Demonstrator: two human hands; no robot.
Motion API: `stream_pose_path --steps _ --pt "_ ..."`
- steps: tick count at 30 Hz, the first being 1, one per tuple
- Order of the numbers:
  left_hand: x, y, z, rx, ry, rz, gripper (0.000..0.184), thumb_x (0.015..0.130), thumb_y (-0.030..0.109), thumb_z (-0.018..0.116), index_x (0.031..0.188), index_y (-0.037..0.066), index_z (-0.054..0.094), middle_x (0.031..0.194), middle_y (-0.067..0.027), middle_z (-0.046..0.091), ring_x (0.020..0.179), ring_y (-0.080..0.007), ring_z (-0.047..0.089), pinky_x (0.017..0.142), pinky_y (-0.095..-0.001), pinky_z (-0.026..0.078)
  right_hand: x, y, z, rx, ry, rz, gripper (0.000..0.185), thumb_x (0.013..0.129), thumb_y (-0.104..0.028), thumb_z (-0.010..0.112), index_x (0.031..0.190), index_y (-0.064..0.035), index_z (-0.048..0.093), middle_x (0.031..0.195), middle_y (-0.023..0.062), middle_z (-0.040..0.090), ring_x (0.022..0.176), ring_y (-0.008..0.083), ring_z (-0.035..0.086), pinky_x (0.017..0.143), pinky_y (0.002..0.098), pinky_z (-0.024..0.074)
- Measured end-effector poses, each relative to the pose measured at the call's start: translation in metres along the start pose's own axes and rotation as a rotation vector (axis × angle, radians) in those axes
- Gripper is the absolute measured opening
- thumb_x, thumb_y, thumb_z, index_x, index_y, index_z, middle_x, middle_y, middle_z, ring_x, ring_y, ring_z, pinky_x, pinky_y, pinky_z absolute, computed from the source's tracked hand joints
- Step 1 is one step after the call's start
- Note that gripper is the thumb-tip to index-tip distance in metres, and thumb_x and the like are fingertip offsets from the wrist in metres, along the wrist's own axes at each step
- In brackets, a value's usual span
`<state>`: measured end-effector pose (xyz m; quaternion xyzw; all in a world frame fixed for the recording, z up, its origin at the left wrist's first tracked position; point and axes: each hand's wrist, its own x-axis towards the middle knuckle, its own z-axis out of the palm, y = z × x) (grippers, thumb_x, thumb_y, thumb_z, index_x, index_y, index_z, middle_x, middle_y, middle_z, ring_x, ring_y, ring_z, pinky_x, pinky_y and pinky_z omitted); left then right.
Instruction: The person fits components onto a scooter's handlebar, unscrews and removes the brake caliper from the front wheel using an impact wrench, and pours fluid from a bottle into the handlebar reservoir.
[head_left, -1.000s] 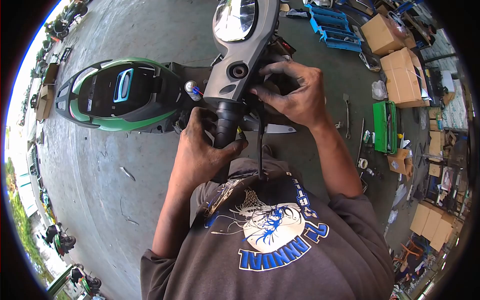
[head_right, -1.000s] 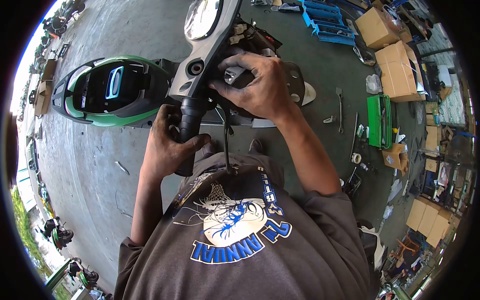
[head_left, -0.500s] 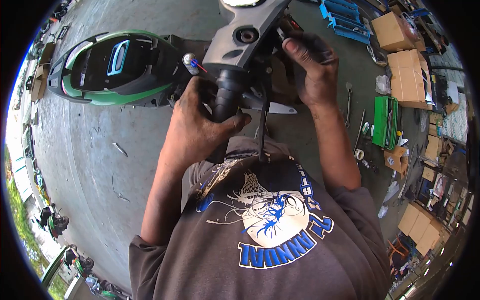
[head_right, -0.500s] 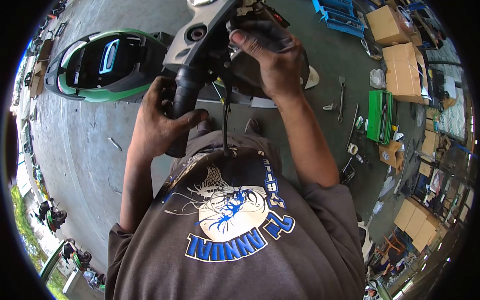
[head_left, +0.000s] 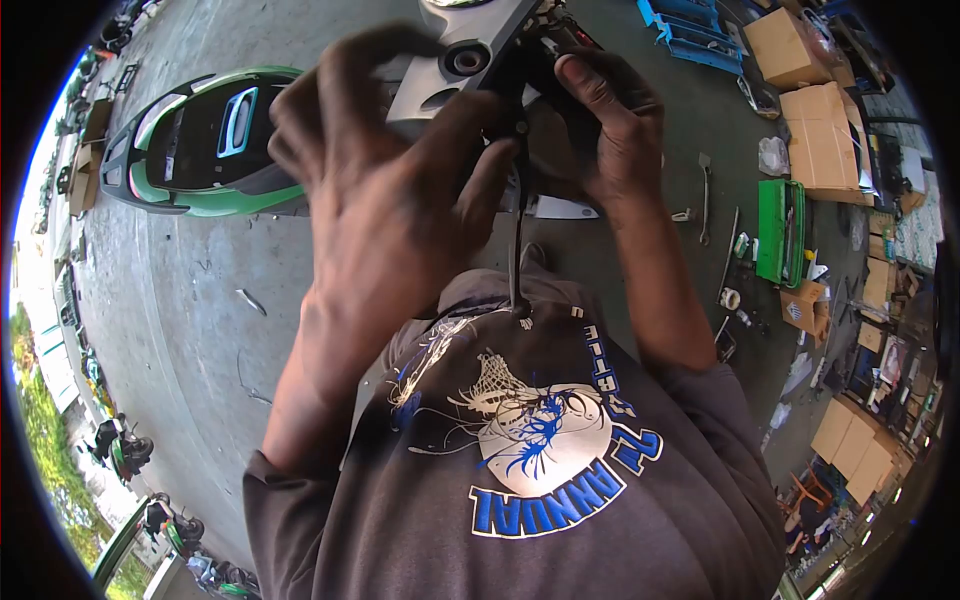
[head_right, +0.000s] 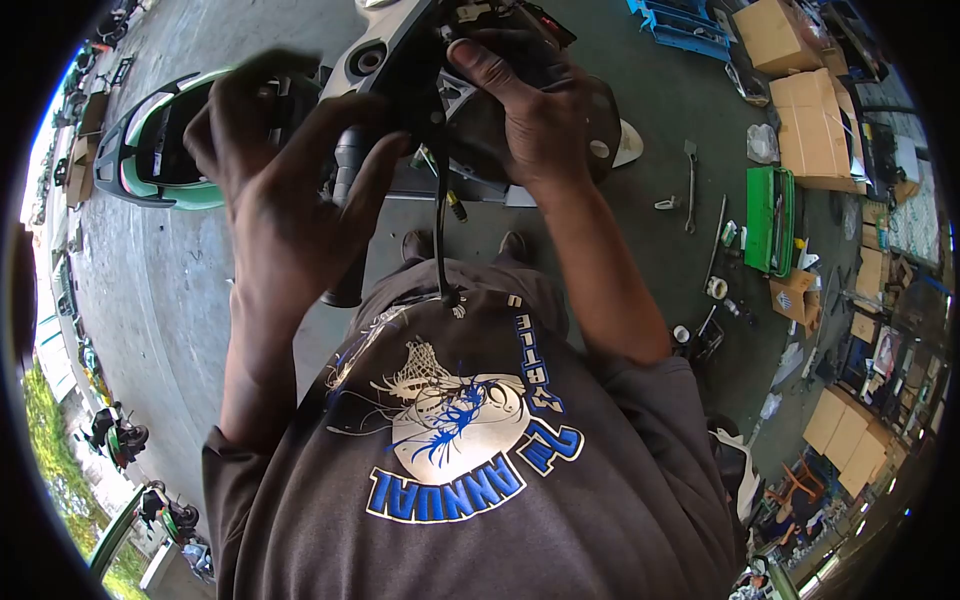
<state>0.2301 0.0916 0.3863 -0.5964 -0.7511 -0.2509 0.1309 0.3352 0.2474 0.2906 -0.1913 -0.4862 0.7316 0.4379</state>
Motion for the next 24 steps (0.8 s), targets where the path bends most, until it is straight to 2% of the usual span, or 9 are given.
stream_pose_path --steps 5,7,8,11,12,16,19,20,24 --pt "0.035 0.004 0.018 0.137 -0.102 0.115 0.016 0.074 0.023 0.079 0.089 0.015 0.078 0.144 -0.0155 0.041 0.128 -0.0322 0.035 0.099 -0.0462 0.026 -0.007 0.006 0.007 0.394 0.16 0.173 0.035 0.09 -0.024 0.068 0.116 -0.0024 0.064 0.108 0.011 0.069 0.096 0.0212 0.068 0.09 0.0343 0.0522" --pt "0.043 0.001 0.017 0.077 -0.174 0.155 0.016 0.066 0.015 0.077 0.081 0.013 0.072 0.148 -0.0207 0.03 0.134 -0.0417 0.022 0.102 -0.0522 0.024 -0.013 0.012 0.004 0.69 0.146 0.281 0.027 0.089 -0.02 0.069 0.111 -0.0042 0.066 0.101 0.0089 0.07 0.09 0.019 0.068 0.081 0.0327 0.0551" --pt "0.039 0.005 0.027 0.197 -0.075 0.167 0.014 0.074 0.021 0.078 0.087 0.015 0.078 0.148 -0.0133 0.039 0.129 -0.0329 0.034 0.102 -0.0468 0.024 -0.016 0.015 0.002 0.711 0.157 0.269 0.027 0.089 -0.02 0.069 0.111 -0.0042 0.066 0.101 0.0089 0.07 0.09 0.019 0.068 0.081 0.0327 0.0551" --pt "0.041 0.001 0.027 0.249 -0.069 0.202 0.016 0.076 0.014 0.072 0.092 0.016 0.073 0.138 -0.0133 0.044 0.121 -0.043 0.038 0.098 -0.0542 0.033 -0.023 0.022 -0.005 0.703 0.222 0.319 0.025 0.09 -0.023 0.068 0.106 -0.004 0.067 0.1 0.0097 0.07 0.09 0.0196 0.069 0.077 0.0331 0.0558" --pt "0.043 -0.003 0.026 0.121 -0.184 0.153 0.013 0.078 0.013 0.069 0.09 0.014 0.073 0.147 -0.017 0.034 0.125 -0.048 0.033 0.095 -0.053 0.039 -0.026 0.023 -0.009 0.712 0.2 0.336 0.023 0.09 -0.022 0.068 0.105 -0.004 0.067 0.101 0.0101 0.07 0.091 0.0197 0.069 0.076 0.0332 0.056" --pt "0.046 -0.001 0.028 0.283 -0.225 0.186 0.018 0.082 0.015 0.066 0.099 0.012 0.071 0.143 -0.0227 0.033 0.12 -0.0483 0.038 0.085 -0.0518 0.049 -0.03 0.024 -0.015 0.725 0.204 0.32 0.018 0.091 -0.02 0.068 0.099 -0.0037 0.067 0.101 0.0107 0.071 0.091 0.0201 0.069 0.075 0.0338 0.0569" --pt "0.048 -0.006 0.03 0.211 -0.261 0.121 0.021 0.084 0.016 0.066 0.105 0.013 0.069 0.139 -0.0206 0.034 0.114 -0.0459 0.046 0.079 -0.052 0.051 -0.034 0.024 -0.022 0.764 0.161 0.346 0.017 0.091 -0.017 0.067 0.101 -0.0032 0.068 0.101 0.0101 0.071 0.092 0.021 0.069 0.08 0.0353 0.0575" --pt "0.046 -0.005 0.027 0.321 -0.217 0.19 0.022 0.086 0.018 0.065 0.107 0.016 0.068 0.136 -0.0207 0.035 0.106 -0.0426 0.055 0.075 -0.0512 0.052 -0.036 0.023 -0.022 0.771 0.175 0.347 0.017 0.091 -0.017 0.067 0.101 -0.0032 0.068 0.101 0.0101 0.071 0.092 0.021 0.069 0.08 0.0353 0.0575" --pt "0.047 -0.008 0.025 0.32 -0.193 0.286 0.023 0.087 0.022 0.067 0.109 0.018 0.068 0.122 -0.0227 0.045 0.098 -0.0394 0.06 0.072 -0.0491 0.052 -0.041 0.016 -0.021 0.771 0.197 0.28 0.018 0.091 -0.015 0.066 0.104 -0.0021 0.068 0.101 0.01 0.07 0.094 0.0218 0.069 0.085 0.0376 0.0576"
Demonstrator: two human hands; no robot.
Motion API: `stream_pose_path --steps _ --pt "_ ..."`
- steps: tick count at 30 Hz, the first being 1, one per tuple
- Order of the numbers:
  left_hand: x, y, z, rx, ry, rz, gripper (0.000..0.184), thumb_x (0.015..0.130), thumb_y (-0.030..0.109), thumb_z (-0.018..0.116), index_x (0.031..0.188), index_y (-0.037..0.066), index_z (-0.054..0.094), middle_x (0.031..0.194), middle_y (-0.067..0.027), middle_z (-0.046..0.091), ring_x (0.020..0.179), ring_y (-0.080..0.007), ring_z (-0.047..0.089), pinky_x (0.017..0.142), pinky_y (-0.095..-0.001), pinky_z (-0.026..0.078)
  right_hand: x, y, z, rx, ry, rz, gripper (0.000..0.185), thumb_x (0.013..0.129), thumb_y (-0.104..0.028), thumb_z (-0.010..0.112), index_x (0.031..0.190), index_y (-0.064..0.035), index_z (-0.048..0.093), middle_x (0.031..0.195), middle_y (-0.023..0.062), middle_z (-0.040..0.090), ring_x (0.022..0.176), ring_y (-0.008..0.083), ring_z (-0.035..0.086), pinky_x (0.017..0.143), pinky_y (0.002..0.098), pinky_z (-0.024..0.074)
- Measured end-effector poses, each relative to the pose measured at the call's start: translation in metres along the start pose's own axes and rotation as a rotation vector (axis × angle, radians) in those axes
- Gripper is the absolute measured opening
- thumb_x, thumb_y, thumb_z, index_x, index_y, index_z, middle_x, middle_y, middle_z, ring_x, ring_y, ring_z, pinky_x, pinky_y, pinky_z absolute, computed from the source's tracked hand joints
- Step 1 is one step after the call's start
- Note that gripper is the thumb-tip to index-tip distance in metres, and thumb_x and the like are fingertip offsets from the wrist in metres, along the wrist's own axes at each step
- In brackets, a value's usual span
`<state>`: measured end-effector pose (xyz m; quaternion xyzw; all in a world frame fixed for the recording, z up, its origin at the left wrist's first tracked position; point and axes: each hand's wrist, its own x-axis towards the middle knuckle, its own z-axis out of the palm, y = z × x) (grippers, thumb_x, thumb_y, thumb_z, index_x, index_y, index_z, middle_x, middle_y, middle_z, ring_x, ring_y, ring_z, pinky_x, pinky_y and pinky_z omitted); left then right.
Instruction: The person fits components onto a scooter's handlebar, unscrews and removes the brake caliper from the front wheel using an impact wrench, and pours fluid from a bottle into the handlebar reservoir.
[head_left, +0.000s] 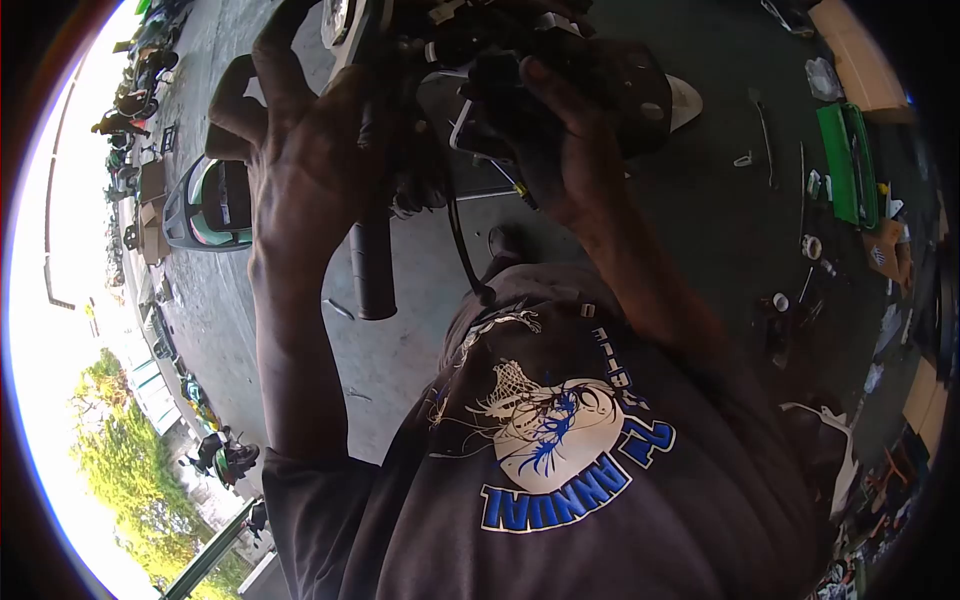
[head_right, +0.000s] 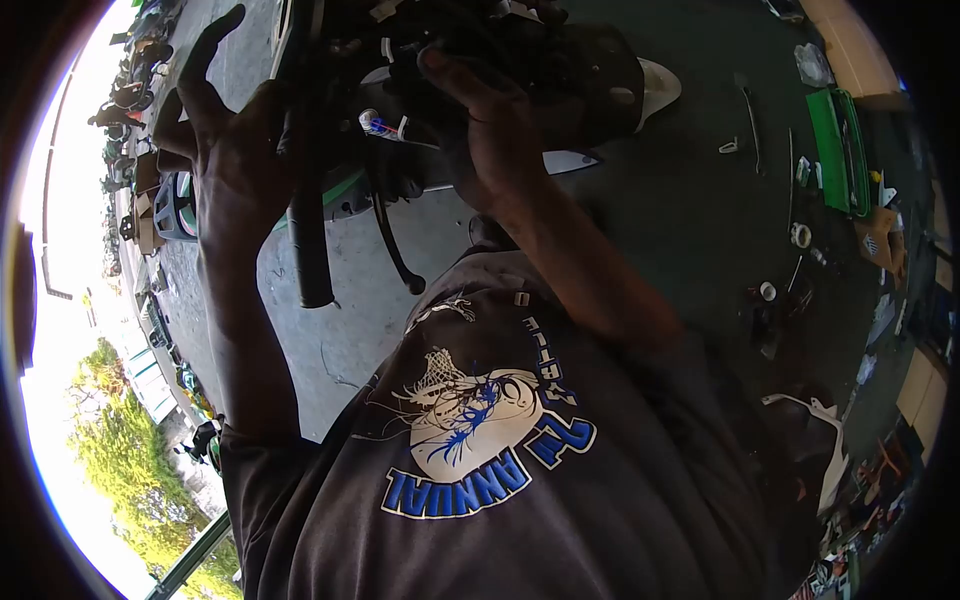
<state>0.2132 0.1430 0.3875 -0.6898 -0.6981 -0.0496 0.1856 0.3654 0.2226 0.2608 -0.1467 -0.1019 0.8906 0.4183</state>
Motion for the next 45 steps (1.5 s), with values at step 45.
stream_pose_path --steps 45 --pt "-0.003 0.007 -0.03 -0.185 -0.006 -0.169 0.011 0.079 0.012 0.075 0.09 0.01 0.071 0.144 -0.0184 0.031 0.133 -0.0376 0.034 0.099 -0.0439 0.037 0.0 -0.014 0.021 -0.239 -0.013 0.235 0.037 0.093 -0.032 0.065 0.119 -0.0052 0.06 0.105 0.0108 0.07 0.095 0.0211 0.069 0.087 0.0363 0.0557"
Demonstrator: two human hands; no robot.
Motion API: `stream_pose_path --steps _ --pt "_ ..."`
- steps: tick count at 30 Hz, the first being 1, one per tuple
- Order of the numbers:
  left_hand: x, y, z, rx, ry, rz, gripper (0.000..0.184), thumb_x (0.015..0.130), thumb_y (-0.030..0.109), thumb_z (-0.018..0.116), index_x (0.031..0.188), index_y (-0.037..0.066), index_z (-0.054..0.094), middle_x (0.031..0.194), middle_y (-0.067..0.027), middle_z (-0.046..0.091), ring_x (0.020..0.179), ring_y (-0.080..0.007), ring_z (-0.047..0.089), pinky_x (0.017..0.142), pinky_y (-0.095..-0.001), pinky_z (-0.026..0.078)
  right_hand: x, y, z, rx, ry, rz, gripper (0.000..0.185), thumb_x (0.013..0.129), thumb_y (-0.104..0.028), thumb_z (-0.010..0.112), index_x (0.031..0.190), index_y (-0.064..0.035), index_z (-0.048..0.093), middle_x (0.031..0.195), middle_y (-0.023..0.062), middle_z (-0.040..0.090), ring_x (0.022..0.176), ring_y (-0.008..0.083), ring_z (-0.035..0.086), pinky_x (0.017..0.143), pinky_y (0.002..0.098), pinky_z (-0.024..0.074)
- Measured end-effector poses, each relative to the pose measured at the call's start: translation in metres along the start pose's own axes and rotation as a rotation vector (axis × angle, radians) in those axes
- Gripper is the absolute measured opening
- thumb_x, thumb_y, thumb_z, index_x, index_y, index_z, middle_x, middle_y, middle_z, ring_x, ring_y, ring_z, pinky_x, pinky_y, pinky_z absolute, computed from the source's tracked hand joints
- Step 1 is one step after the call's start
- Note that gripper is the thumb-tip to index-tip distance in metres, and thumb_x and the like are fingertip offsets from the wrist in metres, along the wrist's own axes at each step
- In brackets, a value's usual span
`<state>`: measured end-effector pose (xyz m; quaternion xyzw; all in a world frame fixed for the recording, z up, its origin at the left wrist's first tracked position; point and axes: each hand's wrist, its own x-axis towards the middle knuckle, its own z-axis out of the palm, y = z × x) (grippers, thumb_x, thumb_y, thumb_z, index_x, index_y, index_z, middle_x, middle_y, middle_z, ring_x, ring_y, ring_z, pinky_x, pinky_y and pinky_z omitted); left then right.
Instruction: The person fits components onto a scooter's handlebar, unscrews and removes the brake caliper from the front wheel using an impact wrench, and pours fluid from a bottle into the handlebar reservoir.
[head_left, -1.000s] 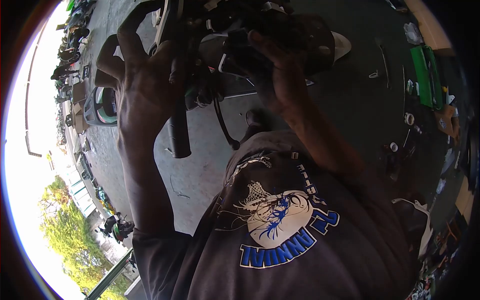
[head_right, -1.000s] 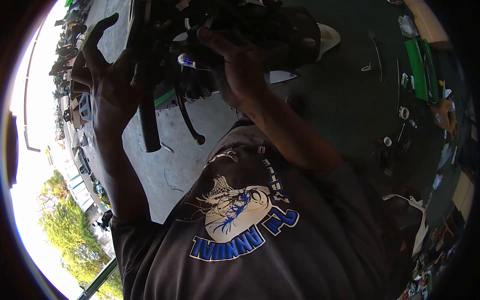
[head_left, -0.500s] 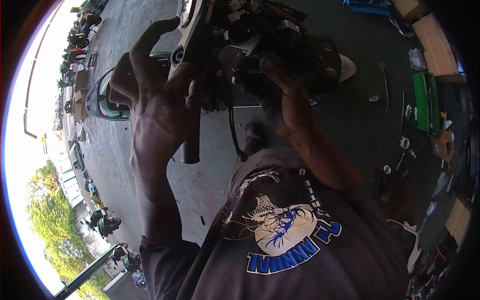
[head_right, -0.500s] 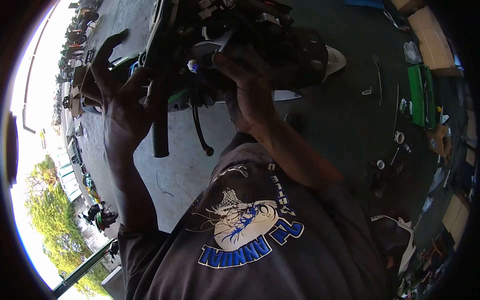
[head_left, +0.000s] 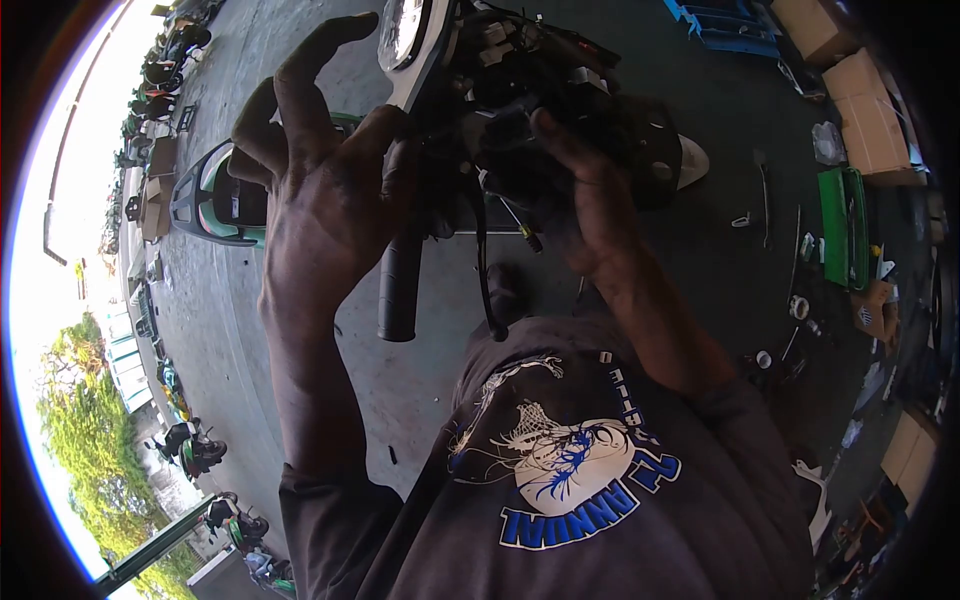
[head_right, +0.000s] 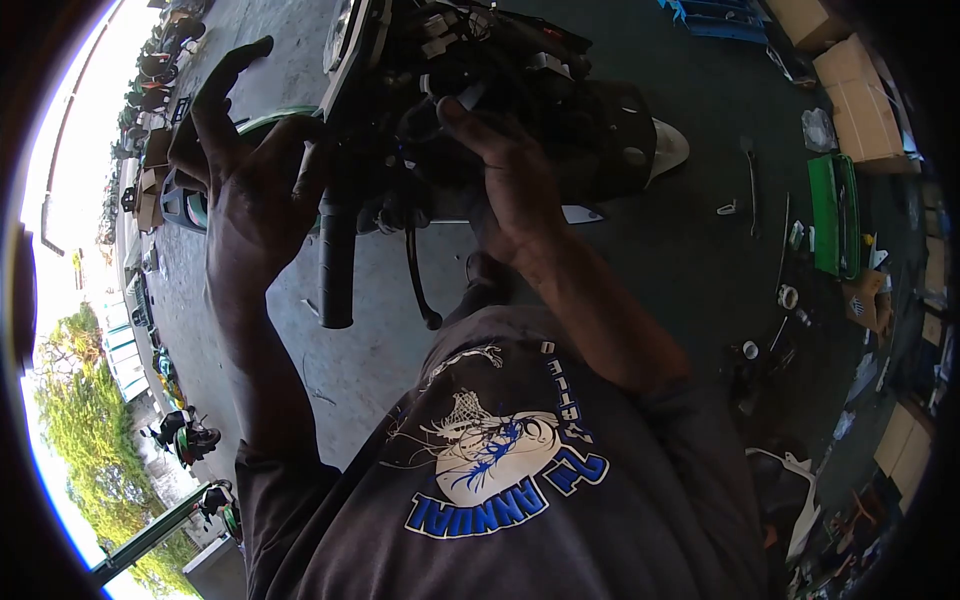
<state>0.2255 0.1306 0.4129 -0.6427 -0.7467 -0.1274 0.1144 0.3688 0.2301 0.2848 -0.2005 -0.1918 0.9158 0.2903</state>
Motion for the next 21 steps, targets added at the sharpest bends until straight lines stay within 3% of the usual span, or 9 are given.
stream_pose_path --steps 3,6,11,13,14,16,17,19,21 --pt "0.011 -0.005 -0.007 0.137 -0.021 0.115 0.012 0.08 0.015 0.075 0.09 0.01 0.071 0.145 -0.0179 0.033 0.134 -0.0378 0.032 0.101 -0.0465 0.035 0.008 -0.012 0.001 -0.096 -0.01 0.077 0.038 0.092 -0.035 0.066 0.116 -0.0056 0.062 0.102 0.0106 0.071 0.094 0.0208 0.069 0.086 0.0369 0.056" --pt "0.027 -0.013 -0.01 0.12 -0.031 0.274 0.015 0.081 0.013 0.07 0.096 0.015 0.073 0.147 -0.0108 0.033 0.125 -0.0346 0.04 0.087 -0.0488 0.047 0.011 -0.025 0.001 -0.128 -0.038 0.16 0.04 0.091 -0.039 0.067 0.113 -0.0056 0.064 0.101 0.0107 0.071 0.093 0.0208 0.069 0.083 0.0365 0.0561" --pt "0.055 -0.012 -0.01 0.171 -0.158 0.67 0.019 0.081 0.013 0.072 0.099 0.013 0.074 0.152 -0.0156 0.031 0.138 -0.0388 0.027 0.1 -0.048 0.039 0.0 -0.04 0.005 -0.182 -0.046 0.247 0.041 0.09 -0.042 0.067 0.111 -0.0071 0.064 0.099 0.0103 0.071 0.092 0.0205 0.069 0.076 0.0357 0.0569" --pt "0.061 -0.026 0.005 0.164 -0.225 0.746 0.024 0.081 0.011 0.07 0.105 0.011 0.074 0.156 -0.0118 0.027 0.143 -0.0416 0.019 0.103 -0.0482 0.043 -0.007 -0.041 0.006 -0.184 -0.034 0.326 0.043 0.092 -0.046 0.064 0.108 -0.0054 0.065 0.095 0.0107 0.07 0.084 0.0206 0.069 0.075 0.037 0.0561" --pt "0.063 -0.016 0.006 0.161 -0.228 0.753 0.024 0.081 0.011 0.07 0.105 0.011 0.074 0.156 -0.0118 0.027 0.143 -0.0416 0.019 0.103 -0.0482 0.043 -0.01 -0.04 0.004 -0.18 -0.029 0.323 0.043 0.092 -0.046 0.064 0.108 -0.0054 0.065 0.095 0.0107 0.07 0.084 0.0206 0.069 0.075 0.037 0.0561" --pt "0.071 0.013 0.008 -0.262 -0.527 0.312 0.025 0.08 0.008 0.07 0.104 0.011 0.073 0.154 -0.0088 0.03 0.141 -0.0423 0.023 0.097 -0.0453 0.052 -0.017 -0.034 -0.001 -0.168 -0.02 0.358 0.046 0.09 -0.049 0.064 0.11 -0.007 0.064 0.095 0.0101 0.069 0.085 0.0209 0.067 0.073 0.0391 0.0548" --pt "0.077 0.016 0.008 -0.266 -0.533 0.318 0.025 0.08 0.008 0.07 0.104 0.011 0.073 0.154 -0.0088 0.03 0.141 -0.0423 0.023 0.097 -0.0453 0.052 -0.021 -0.031 -0.006 -0.163 -0.013 0.356 0.046 0.09 -0.049 0.064 0.11 -0.007 0.064 0.095 0.0101 0.069 0.085 0.0209 0.067 0.073 0.0391 0.0548" --pt "0.089 0.02 0.011 -0.161 -0.614 0.757 0.029 0.082 0.014 0.068 0.11 0.012 0.07 0.149 -0.0168 0.023 0.133 -0.0439 0.025 0.112 -0.0508 0.031 -0.029 -0.024 -0.015 -0.129 -0.006 0.414 0.046 0.093 -0.048 0.061 0.117 -0.0083 0.061 0.095 0.0081 0.069 0.085 0.024 0.07 0.066 0.0397 0.0573" --pt "0.075 0.02 0.036 -0.129 -0.499 0.766 0.026 0.082 0.013 0.067 0.108 0.015 0.071 0.149 -0.0136 0.028 0.132 -0.0399 0.031 0.104 -0.0501 0.038 -0.039 -0.02 -0.019 -0.097 0.031 0.441 0.048 0.093 -0.049 0.059 0.118 -0.0083 0.06 0.096 0.0084 0.068 0.087 0.0255 0.07 0.066 0.0408 0.0571"
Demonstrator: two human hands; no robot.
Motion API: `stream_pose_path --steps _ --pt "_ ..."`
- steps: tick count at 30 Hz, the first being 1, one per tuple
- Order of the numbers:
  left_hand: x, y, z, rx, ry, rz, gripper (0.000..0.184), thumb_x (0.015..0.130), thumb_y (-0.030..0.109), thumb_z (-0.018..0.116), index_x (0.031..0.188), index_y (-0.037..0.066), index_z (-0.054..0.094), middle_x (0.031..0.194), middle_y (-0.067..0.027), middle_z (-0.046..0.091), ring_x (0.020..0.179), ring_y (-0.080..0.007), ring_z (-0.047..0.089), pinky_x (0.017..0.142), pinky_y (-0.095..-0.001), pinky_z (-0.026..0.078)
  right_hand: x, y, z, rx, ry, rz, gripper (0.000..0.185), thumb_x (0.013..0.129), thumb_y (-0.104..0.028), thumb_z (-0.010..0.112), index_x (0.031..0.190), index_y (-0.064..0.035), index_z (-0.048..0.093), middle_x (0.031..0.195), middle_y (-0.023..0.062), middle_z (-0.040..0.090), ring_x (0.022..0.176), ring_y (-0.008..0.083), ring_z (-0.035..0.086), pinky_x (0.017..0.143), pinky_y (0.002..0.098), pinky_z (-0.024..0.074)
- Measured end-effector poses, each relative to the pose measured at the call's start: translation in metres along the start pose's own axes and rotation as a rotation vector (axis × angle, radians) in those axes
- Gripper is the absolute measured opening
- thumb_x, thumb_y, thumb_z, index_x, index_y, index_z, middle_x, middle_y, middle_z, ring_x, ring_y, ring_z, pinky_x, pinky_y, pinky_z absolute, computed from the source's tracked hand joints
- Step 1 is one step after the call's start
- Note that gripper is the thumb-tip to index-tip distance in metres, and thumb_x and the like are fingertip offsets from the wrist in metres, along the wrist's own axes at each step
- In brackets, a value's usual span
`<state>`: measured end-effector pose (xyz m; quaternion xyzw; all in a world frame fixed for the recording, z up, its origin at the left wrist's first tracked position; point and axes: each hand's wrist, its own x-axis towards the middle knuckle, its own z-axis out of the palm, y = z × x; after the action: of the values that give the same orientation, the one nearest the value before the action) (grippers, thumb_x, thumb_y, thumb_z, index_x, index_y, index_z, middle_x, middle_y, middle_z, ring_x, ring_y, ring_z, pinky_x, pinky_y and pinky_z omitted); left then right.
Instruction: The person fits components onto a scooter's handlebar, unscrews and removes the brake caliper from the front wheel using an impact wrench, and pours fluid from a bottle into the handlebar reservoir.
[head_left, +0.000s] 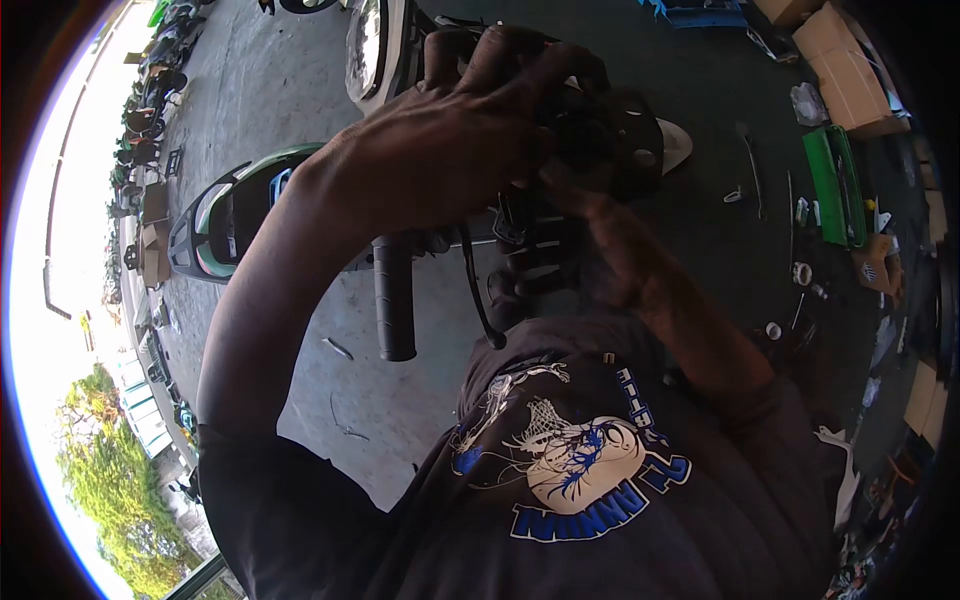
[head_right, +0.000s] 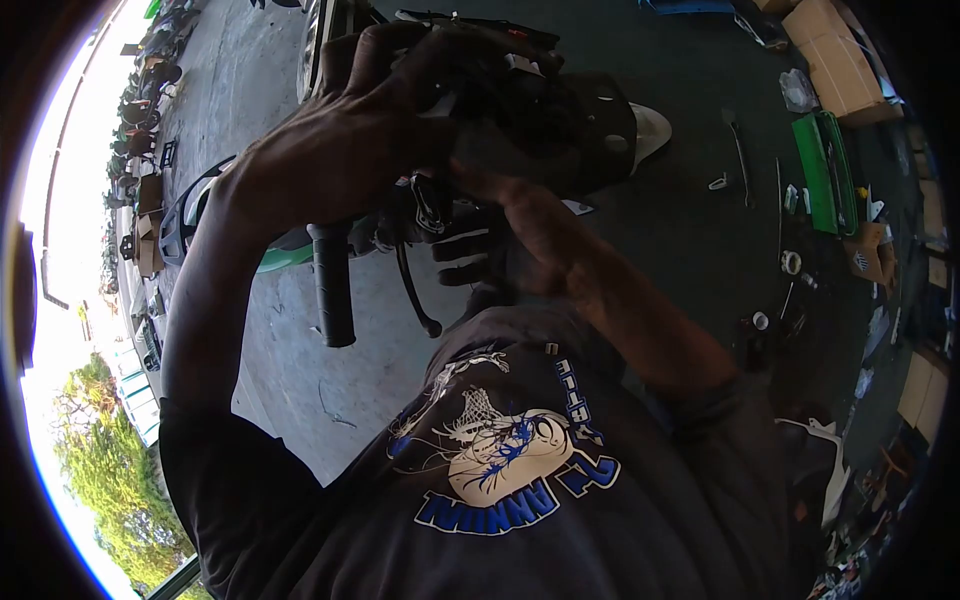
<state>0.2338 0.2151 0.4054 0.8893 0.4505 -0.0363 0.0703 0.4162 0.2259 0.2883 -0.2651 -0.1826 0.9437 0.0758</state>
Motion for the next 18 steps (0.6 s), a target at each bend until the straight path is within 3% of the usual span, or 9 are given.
stream_pose_path --steps 1,2,4,7,11,14,16,17,18 --pt "0.0 0.0 0.012 0.076 0.096 -0.009 0.025 0.083 0.011 0.066 0.106 0.019 0.072 0.149 -0.0104 0.033 0.131 -0.0359 0.037 0.095 -0.0494 0.046 -0.003 0.004 -0.001 0.031 0.02 0.031 0.049 0.094 -0.05 0.058 0.119 -0.0083 0.059 0.096 0.0087 0.067 0.088 0.027 0.069 0.067 0.0418 0.0569" --pt "0.002 0.004 0.013 0.074 0.094 -0.003 0.025 0.083 0.011 0.066 0.106 0.019 0.072 0.149 -0.0104 0.033 0.131 -0.0359 0.037 0.095 -0.0494 0.046 -0.005 0.008 -0.003 0.036 0.023 0.029 0.049 0.094 -0.05 0.058 0.119 -0.0083 0.059 0.096 0.0087 0.067 0.088 0.027 0.069 0.067 0.0418 0.0569" --pt "0.005 0.015 0.014 0.103 0.019 -0.036 0.02 0.078 0.005 0.069 0.097 0.013 0.07 0.149 -0.0099 0.033 0.135 -0.0388 0.033 0.08 -0.0399 0.059 -0.009 0.016 -0.007 0.096 0.076 0.048 0.05 0.094 -0.053 0.055 0.118 -0.0088 0.059 0.097 0.0106 0.067 0.09 0.0292 0.069 0.069 0.0422 0.0566" --pt "0.004 0.022 0.023 0.004 -0.036 -0.037 0.019 0.078 0.009 0.071 0.096 0.014 0.071 0.149 -0.0095 0.033 0.132 -0.0388 0.035 0.083 -0.041 0.058 -0.018 0.022 -0.012 0.157 0.081 0.118 0.051 0.093 -0.054 0.058 0.116 -0.0092 0.06 0.094 0.0075 0.064 0.084 0.0202 0.064 0.071 0.0416 0.0553" --pt "-0.001 0.024 0.039 -0.024 0.038 -0.036 0.02 0.077 0.011 0.073 0.097 0.014 0.071 0.147 -0.0106 0.034 0.13 -0.0378 0.037 0.084 -0.0427 0.055 -0.025 0.028 -0.018 0.161 -0.013 0.142 0.051 0.093 -0.055 0.057 0.115 -0.0086 0.061 0.094 0.0083 0.064 0.083 0.021 0.065 0.071 0.0405 0.0559" --pt "-0.008 0.035 0.033 -0.023 0.162 -0.1 0.019 0.077 0.011 0.073 0.096 0.013 0.071 0.136 -0.0114 0.047 0.127 -0.0351 0.04 0.085 -0.0434 0.051 -0.026 0.032 -0.022 0.208 -0.031 0.162 0.053 0.093 -0.057 0.055 0.113 -0.0081 0.061 0.095 0.0093 0.065 0.083 0.0219 0.066 0.07 0.0405 0.0558" --pt "-0.018 0.043 0.024 -0.146 0.338 -0.279 0.021 0.073 0.014 0.078 0.092 0.009 0.069 0.117 -0.0101 0.061 0.116 -0.0311 0.051 0.086 -0.0423 0.047 -0.025 0.038 -0.027 0.425 -0.094 0.214 0.057 0.093 -0.059 0.054 0.115 -0.0068 0.061 0.097 0.0105 0.066 0.086 0.0229 0.066 0.073 0.0417 0.0564" --pt "-0.025 0.051 0.019 -0.144 0.342 -0.281 0.021 0.073 0.014 0.078 0.092 0.009 0.069 0.117 -0.0101 0.061 0.116 -0.0311 0.051 0.086 -0.0423 0.047 -0.029 0.035 -0.023 0.42 -0.095 0.214 0.057 0.093 -0.059 0.054 0.115 -0.0068 0.061 0.097 0.0105 0.066 0.086 0.0229 0.066 0.073 0.0417 0.0564" --pt "-0.035 0.063 0.014 -0.224 0.365 -0.431 0.028 0.07 0.016 0.081 0.093 0.008 0.068 0.108 -0.0085 0.063 0.109 -0.0291 0.056 0.085 -0.0409 0.047 -0.034 0.03 -0.016 0.383 -0.109 0.18 0.059 0.093 -0.059 0.052 0.117 -0.0064 0.061 0.099 0.0107 0.066 0.088 0.023 0.066 0.076 0.0421 0.0566"
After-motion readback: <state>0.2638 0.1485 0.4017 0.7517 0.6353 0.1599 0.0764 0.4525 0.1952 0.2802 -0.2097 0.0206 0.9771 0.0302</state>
